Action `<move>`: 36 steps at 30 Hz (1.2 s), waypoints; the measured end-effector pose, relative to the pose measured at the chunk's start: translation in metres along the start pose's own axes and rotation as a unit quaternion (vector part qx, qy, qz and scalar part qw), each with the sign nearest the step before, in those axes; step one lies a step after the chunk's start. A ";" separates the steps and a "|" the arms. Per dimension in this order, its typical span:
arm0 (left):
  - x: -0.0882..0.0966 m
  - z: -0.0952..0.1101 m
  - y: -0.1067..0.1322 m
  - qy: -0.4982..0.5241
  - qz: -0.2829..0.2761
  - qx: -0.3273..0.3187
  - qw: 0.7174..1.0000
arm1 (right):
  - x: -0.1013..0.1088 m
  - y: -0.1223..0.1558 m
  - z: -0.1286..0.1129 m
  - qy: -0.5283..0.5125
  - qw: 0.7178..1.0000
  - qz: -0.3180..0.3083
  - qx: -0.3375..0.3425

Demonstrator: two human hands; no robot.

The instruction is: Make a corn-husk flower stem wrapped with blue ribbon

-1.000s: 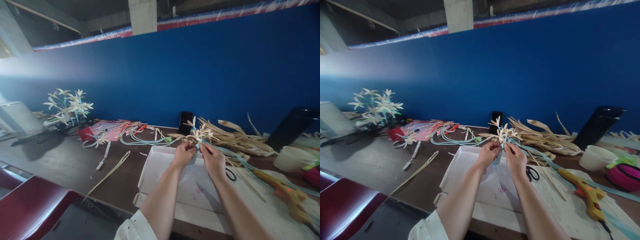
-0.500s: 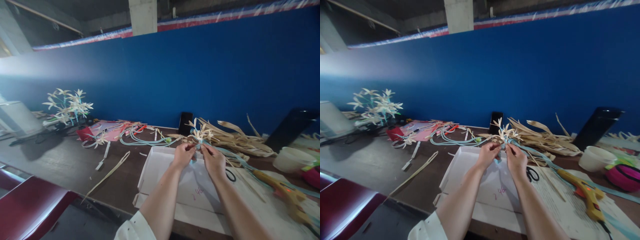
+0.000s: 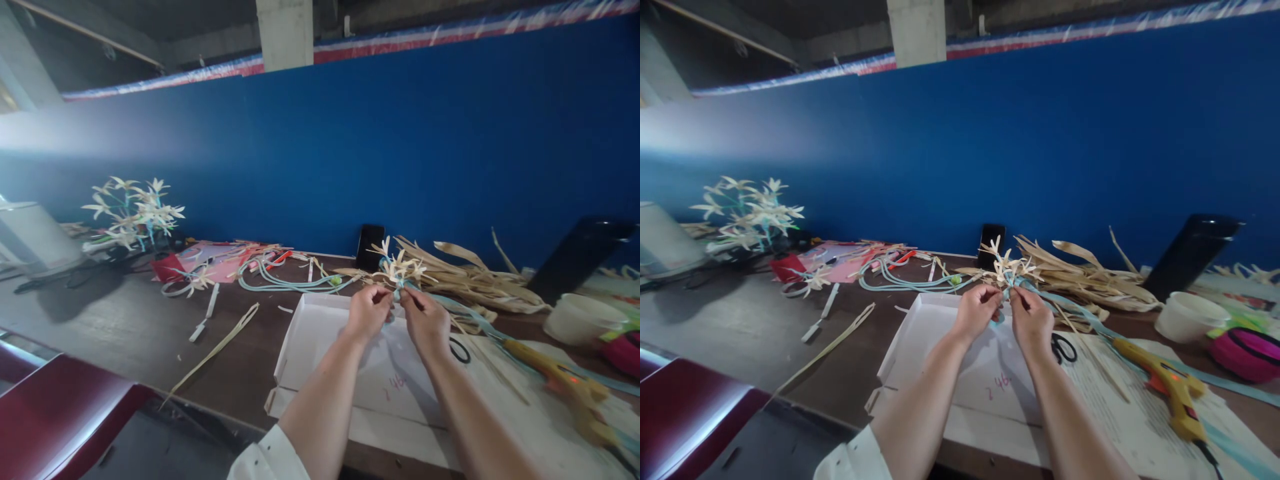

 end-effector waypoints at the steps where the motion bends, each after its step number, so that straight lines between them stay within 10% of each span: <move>1: -0.001 0.000 0.000 0.007 -0.003 0.008 1.000 | 0.000 0.000 0.000 0.002 1.000 -0.001 -0.001; 21: 0.009 -0.005 -0.005 -0.190 0.088 -0.107 0.972 | -0.008 0.009 -0.006 0.026 0.995 -0.024 0.096; 36: 0.002 -0.009 -0.006 -0.044 0.065 -0.003 0.997 | -0.009 0.011 -0.008 0.016 0.995 -0.020 0.093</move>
Point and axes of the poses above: each hand's wrist, its own y-axis away from the middle knuckle, its own x-axis out of the back of the hand, z = x × y, the point moved 2 cm from there along -y, towards the middle knuckle, and after that the axes turned 3 degrees about -y, right-handed, at the moved point
